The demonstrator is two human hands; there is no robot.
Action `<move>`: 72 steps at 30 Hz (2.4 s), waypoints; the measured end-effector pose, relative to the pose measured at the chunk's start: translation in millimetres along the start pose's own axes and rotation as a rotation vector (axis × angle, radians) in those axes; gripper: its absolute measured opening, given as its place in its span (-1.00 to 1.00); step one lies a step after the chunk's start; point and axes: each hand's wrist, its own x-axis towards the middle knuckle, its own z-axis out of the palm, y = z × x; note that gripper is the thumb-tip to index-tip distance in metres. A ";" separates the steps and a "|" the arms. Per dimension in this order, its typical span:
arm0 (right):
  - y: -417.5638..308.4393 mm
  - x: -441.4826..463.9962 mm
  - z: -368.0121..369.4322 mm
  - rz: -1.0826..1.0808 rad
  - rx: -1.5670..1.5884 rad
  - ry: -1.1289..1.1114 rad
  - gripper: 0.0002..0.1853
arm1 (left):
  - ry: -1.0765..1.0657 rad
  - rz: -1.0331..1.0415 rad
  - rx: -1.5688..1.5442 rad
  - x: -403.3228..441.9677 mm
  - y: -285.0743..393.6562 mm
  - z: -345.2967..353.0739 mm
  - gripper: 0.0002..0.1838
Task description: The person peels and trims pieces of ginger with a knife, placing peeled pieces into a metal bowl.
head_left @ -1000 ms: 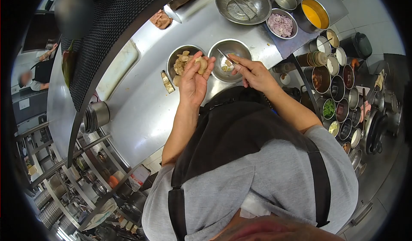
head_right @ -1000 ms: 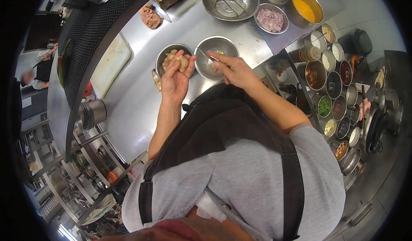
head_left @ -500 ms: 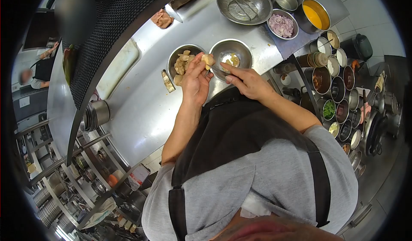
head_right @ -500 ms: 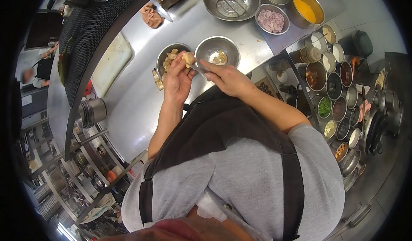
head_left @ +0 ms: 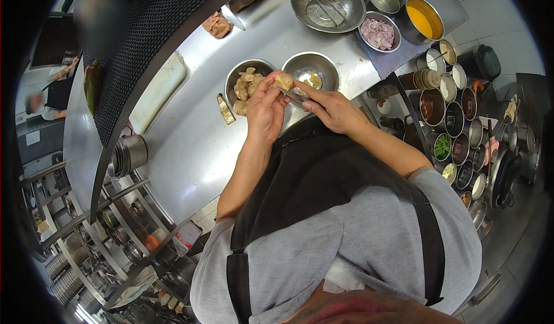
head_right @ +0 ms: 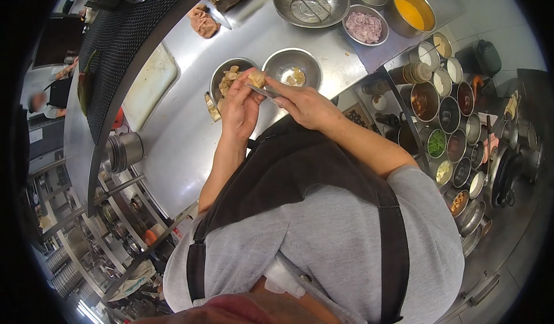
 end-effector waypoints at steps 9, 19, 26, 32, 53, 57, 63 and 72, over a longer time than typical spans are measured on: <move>-4.5 7.6 0.4 -0.073 -0.013 0.039 -0.49 | 0.058 0.122 0.003 -5.0 3.5 11.5 -0.69; -13.7 19.7 -0.4 -0.140 -0.085 0.086 -0.55 | 0.039 0.111 -0.077 -2.9 -15.7 2.7 -0.79; -1.3 23.0 -3.1 -0.157 -0.075 0.071 -0.59 | 0.030 0.065 -0.072 -4.5 -19.4 -2.7 -0.83; -9.8 14.7 -9.2 -0.130 -0.053 0.042 -0.55 | 0.015 0.056 -0.023 -7.7 -10.3 1.7 -0.72; 9.4 0.6 -13.0 0.012 -0.041 0.044 -0.56 | 0.010 0.104 0.192 -7.7 -7.7 4.1 -0.58; 7.5 0.6 -11.4 -0.052 -0.080 0.013 -0.53 | 0.033 0.128 0.342 -9.9 -8.1 3.8 -0.55; 8.7 3.9 -5.8 -0.103 -0.078 0.040 -0.54 | 0.019 0.117 0.394 -10.6 -11.5 -1.1 -0.59; 17.9 13.2 4.5 -0.027 0.039 0.023 -0.60 | 0.087 0.122 0.365 -12.9 -21.7 1.2 -0.62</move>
